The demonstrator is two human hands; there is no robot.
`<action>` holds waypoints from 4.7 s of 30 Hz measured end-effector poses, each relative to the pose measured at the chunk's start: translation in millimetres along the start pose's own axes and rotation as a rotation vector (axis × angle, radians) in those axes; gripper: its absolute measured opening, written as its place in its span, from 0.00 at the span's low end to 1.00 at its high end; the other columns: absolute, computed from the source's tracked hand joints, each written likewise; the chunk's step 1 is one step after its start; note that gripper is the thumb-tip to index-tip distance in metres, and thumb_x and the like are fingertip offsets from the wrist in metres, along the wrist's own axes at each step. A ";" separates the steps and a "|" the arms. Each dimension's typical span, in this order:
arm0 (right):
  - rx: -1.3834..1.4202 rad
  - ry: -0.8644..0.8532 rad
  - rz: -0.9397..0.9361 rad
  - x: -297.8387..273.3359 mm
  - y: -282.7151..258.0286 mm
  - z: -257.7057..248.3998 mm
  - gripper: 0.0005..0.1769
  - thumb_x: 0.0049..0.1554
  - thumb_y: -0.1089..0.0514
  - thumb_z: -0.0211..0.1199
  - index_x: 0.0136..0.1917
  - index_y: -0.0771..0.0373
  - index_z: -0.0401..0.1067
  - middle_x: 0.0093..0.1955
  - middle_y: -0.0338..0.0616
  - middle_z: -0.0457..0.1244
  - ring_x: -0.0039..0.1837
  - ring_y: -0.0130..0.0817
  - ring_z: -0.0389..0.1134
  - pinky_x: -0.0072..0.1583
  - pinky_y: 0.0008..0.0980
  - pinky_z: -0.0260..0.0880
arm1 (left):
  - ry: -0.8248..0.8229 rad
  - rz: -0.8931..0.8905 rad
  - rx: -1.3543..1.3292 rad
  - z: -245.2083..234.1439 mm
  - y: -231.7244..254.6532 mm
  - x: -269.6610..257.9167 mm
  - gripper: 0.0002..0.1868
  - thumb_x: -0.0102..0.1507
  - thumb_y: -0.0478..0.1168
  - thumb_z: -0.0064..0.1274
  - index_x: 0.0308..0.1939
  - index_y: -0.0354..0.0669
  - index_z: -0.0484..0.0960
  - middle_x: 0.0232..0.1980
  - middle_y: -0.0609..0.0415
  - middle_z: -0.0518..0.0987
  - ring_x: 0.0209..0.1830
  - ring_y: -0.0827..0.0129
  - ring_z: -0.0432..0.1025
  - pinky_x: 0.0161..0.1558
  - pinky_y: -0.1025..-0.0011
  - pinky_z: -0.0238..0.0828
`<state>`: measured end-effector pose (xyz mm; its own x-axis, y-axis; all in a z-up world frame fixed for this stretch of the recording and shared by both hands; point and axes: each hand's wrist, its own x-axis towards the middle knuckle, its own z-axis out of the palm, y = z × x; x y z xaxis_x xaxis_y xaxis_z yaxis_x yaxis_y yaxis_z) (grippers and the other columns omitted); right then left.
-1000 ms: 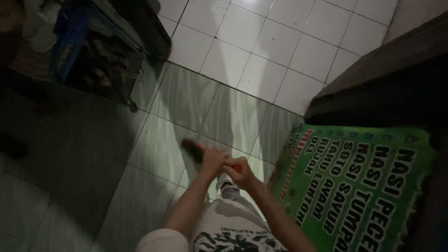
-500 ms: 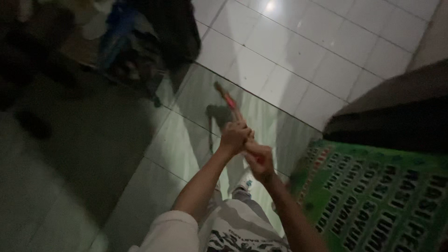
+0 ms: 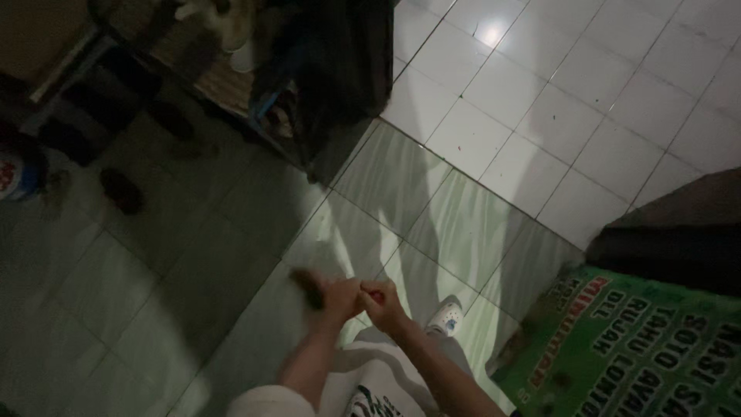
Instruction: The person sweeps the tiled floor using a broom, moving debris towards a dustpan near a doorway.
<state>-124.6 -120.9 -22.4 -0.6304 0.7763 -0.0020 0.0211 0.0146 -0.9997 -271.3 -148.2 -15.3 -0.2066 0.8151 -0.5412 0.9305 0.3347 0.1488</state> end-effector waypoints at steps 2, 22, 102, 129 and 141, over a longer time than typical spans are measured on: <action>0.033 0.100 -0.166 9.8 -12.9 -8.1 0.07 0.59 0.68 0.58 0.42 0.76 0.64 0.33 0.47 0.62 0.38 0.25 0.61 0.38 0.27 0.63 | 0.057 0.127 -0.081 4.5 13.4 13.7 0.18 0.58 0.56 0.55 0.45 0.54 0.87 0.49 0.50 0.81 0.54 0.52 0.73 0.52 0.41 0.59; 0.378 0.223 -0.010 147.2 -76.3 -205.5 0.11 0.60 0.64 0.56 0.48 0.75 0.76 0.44 0.49 0.71 0.46 0.32 0.72 0.49 0.31 0.74 | 0.301 0.326 -0.064 -153.9 149.8 156.3 0.24 0.60 0.64 0.54 0.42 0.48 0.84 0.45 0.54 0.83 0.48 0.61 0.77 0.58 0.56 0.66; -0.145 0.820 -0.233 337.1 -236.4 -526.3 0.13 0.62 0.55 0.55 0.45 0.66 0.73 0.37 0.35 0.62 0.35 0.21 0.56 0.39 0.26 0.57 | -0.437 1.161 -0.447 -322.0 479.8 482.3 0.18 0.55 0.48 0.57 0.45 0.43 0.77 0.33 0.44 0.81 0.37 0.47 0.78 0.42 0.55 0.73; -0.097 1.452 -0.254 381.5 -143.0 -470.3 0.12 0.66 0.58 0.57 0.44 0.67 0.70 0.37 0.29 0.58 0.38 0.16 0.51 0.40 0.23 0.52 | 0.101 1.091 -0.403 -330.5 455.0 503.4 0.12 0.59 0.49 0.51 0.40 0.49 0.81 0.45 0.48 0.78 0.47 0.50 0.74 0.45 0.53 0.71; -0.292 1.444 -0.107 330.3 -185.3 -480.0 0.18 0.65 0.60 0.57 0.33 0.62 0.59 0.30 0.28 0.53 0.34 0.16 0.51 0.36 0.24 0.50 | -0.526 1.152 -0.270 -279.8 469.5 435.0 0.23 0.64 0.54 0.47 0.55 0.44 0.79 0.53 0.40 0.84 0.51 0.48 0.76 0.51 0.55 0.72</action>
<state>35.8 435.4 174.5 0.6591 0.7013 0.2715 0.2875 0.0986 -0.9527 -8.9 495.8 50.8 0.8687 0.4337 -0.2393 0.3885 -0.2969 0.8723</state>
